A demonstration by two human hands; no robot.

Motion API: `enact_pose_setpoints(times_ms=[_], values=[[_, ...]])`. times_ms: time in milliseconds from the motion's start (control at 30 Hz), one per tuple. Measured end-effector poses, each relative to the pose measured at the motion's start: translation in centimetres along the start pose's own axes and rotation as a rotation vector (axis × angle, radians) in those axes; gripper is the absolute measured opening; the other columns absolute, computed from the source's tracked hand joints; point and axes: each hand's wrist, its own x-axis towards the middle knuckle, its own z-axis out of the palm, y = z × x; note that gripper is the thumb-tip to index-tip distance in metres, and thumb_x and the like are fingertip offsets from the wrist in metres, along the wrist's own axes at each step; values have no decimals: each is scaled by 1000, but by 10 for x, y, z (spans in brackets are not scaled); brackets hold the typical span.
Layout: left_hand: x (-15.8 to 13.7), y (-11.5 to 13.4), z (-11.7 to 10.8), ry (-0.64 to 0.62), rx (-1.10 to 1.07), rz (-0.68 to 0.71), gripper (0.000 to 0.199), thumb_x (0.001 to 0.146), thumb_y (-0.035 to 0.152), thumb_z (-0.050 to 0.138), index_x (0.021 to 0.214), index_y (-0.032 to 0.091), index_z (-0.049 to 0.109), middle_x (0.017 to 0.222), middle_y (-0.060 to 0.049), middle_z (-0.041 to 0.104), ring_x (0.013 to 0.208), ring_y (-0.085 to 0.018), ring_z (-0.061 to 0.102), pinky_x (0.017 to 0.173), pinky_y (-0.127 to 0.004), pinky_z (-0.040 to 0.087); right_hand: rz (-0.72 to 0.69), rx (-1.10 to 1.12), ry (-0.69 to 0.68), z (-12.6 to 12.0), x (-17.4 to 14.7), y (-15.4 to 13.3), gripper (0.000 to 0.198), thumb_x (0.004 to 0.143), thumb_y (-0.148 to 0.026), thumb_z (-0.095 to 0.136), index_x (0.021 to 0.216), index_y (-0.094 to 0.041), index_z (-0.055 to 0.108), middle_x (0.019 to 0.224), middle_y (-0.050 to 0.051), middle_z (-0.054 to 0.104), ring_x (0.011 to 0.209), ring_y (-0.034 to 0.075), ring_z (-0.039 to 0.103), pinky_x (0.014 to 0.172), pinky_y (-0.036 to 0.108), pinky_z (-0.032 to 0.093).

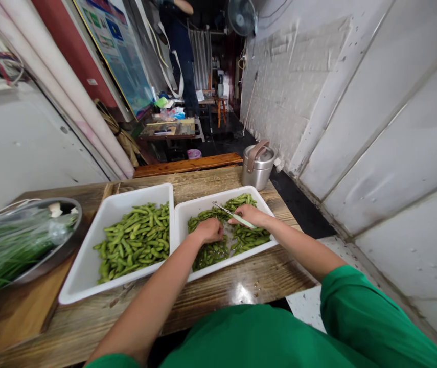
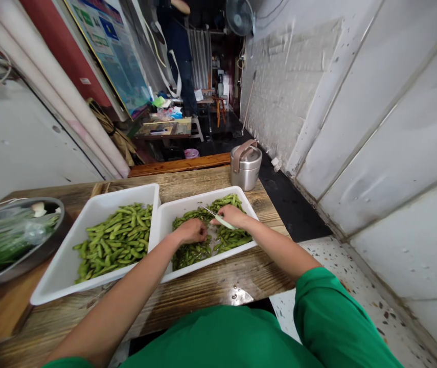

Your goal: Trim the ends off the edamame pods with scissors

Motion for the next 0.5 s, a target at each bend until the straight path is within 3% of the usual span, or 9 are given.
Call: enact_pose_setpoints(times_ms=[67, 167, 333, 433, 500], values=[[2, -1, -1, 74, -126, -26, 2, 54, 19, 61, 53, 17, 61, 51, 0, 54, 49, -12, 46, 50, -22, 31, 7, 16, -3, 1, 2, 3, 46, 60, -58, 62, 70, -12, 62, 49, -1, 51, 39, 8, 43, 41, 20, 34], [5, -8, -6, 184, -482, -151, 8, 57, 24, 59, 56, 16, 59, 49, 2, 51, 45, -9, 43, 46, -21, 30, 14, 60, -10, 4, 4, 7, 48, 59, -59, 62, 70, -13, 61, 49, -1, 51, 37, 7, 42, 39, 20, 34], [8, -15, -13, 203, -1150, -221, 22, 54, 29, 66, 57, 14, 51, 48, 3, 46, 43, -7, 43, 45, -21, 33, 21, 203, -107, 6, 4, 10, 48, 59, -60, 61, 68, -14, 55, 48, -3, 48, 35, 7, 42, 35, 19, 35], [9, -17, -14, 211, -1322, -207, 25, 49, 23, 70, 62, 14, 51, 53, 2, 51, 48, -8, 49, 50, -21, 37, 16, 245, -124, 6, 3, 10, 47, 60, -59, 61, 67, -13, 53, 48, -4, 46, 34, 6, 41, 34, 18, 35], [9, -18, -13, 262, -1303, -226, 25, 49, 20, 70, 66, 14, 52, 56, 2, 54, 49, -8, 49, 50, -21, 37, 23, 253, -117, 6, 3, 9, 47, 61, -59, 61, 68, -13, 53, 48, -4, 47, 35, 5, 41, 34, 17, 36]])
